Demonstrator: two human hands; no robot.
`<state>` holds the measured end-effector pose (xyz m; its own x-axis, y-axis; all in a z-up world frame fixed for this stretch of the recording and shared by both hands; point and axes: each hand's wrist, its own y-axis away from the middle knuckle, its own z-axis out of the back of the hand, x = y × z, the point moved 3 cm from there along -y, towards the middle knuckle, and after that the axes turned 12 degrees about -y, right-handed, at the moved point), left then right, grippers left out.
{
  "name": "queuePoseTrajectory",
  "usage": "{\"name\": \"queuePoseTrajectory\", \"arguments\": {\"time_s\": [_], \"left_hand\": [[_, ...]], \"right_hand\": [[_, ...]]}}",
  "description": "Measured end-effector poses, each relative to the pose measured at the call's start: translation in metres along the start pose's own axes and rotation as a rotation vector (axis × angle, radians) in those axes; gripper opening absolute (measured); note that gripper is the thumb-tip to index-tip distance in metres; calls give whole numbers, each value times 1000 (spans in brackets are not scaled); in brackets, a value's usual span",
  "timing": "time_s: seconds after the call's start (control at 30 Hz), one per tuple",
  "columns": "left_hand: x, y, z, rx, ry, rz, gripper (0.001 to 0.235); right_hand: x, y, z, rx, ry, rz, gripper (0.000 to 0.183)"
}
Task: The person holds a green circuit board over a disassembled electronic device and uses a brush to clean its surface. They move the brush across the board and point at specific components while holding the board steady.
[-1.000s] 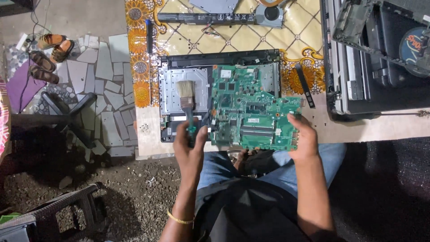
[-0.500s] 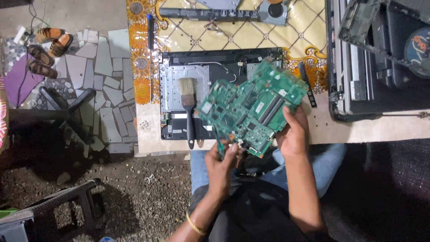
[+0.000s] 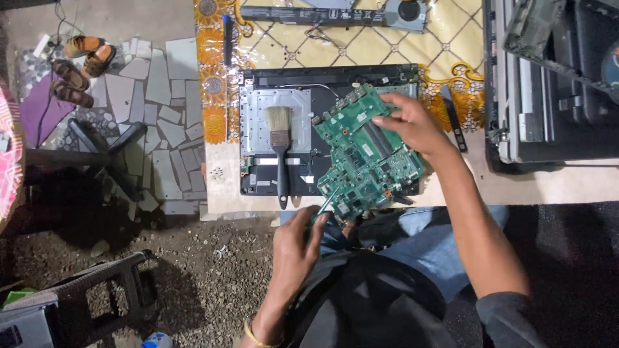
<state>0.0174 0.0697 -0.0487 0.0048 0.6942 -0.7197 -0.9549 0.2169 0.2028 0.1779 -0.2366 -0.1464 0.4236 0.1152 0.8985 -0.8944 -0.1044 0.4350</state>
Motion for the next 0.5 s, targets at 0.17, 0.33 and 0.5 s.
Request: {"name": "queuePoseTrajectory", "arguments": {"time_s": [0.17,0.33,0.5], "left_hand": [[-26,-19,-3,-40,-68,-43,46],[-3,-26,-44,-66,-130,-132,53],[-15,-32,-51,-59,-57,-56,54]], "right_hand": [[11,18,-13,-146,54,218,72],[2,38,-27,-264,137,248,81],[9,61,-25,-458,263,193,73]]}}
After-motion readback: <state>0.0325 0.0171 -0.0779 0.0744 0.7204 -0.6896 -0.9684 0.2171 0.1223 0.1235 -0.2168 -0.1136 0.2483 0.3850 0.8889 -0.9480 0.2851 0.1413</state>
